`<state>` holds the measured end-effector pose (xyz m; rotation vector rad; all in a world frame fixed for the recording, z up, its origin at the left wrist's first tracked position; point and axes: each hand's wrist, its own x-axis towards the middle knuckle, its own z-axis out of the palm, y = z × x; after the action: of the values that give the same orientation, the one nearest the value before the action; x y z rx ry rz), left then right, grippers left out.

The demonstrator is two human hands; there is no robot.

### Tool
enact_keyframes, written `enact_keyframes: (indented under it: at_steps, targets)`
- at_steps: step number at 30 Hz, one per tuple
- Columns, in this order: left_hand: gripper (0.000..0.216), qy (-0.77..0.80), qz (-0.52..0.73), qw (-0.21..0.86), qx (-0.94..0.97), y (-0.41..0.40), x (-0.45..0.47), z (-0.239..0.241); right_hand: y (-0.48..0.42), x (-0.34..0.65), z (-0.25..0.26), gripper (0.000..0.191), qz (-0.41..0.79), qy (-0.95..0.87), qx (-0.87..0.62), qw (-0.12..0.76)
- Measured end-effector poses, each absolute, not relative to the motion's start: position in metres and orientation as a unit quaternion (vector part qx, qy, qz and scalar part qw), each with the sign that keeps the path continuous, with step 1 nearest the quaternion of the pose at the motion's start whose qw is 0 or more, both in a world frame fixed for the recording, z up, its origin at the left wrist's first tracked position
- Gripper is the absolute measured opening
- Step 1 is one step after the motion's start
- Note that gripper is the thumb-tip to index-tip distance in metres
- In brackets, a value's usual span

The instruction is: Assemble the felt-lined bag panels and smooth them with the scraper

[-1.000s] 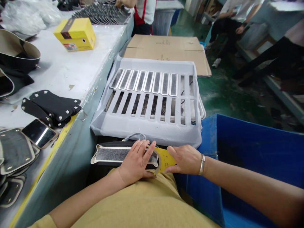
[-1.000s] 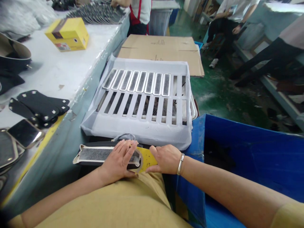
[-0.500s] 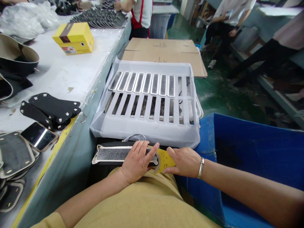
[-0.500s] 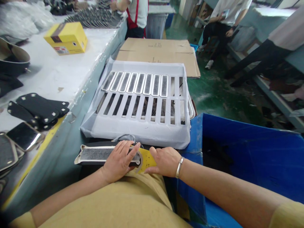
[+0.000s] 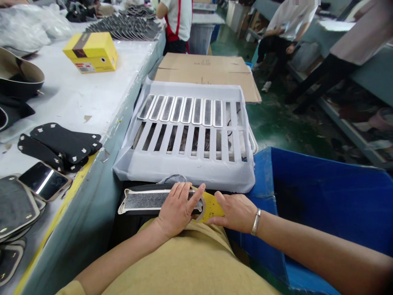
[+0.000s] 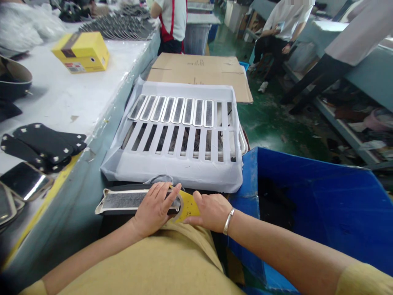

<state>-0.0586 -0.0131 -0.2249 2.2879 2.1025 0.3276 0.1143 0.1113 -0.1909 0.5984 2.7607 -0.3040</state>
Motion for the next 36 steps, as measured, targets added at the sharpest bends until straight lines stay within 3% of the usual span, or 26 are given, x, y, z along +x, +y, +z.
enact_keyframes:
  at_steps: [17,23,36]
  targets:
    - [0.082,0.669,0.129,-0.002,0.732,-0.019,-0.062,-0.227,0.071,0.117,-0.185,0.055,-0.131,0.909,0.362,0.163]
    - [0.12,0.633,0.152,0.051,0.757,-0.021,-0.07,-0.223,0.062,0.117,-0.186,0.051,-0.146,0.894,0.392,0.162]
    - [0.102,0.608,0.192,0.049,0.768,-0.015,-0.076,-0.23,0.046,0.119,-0.19,0.051,-0.172,0.862,0.455,0.141]
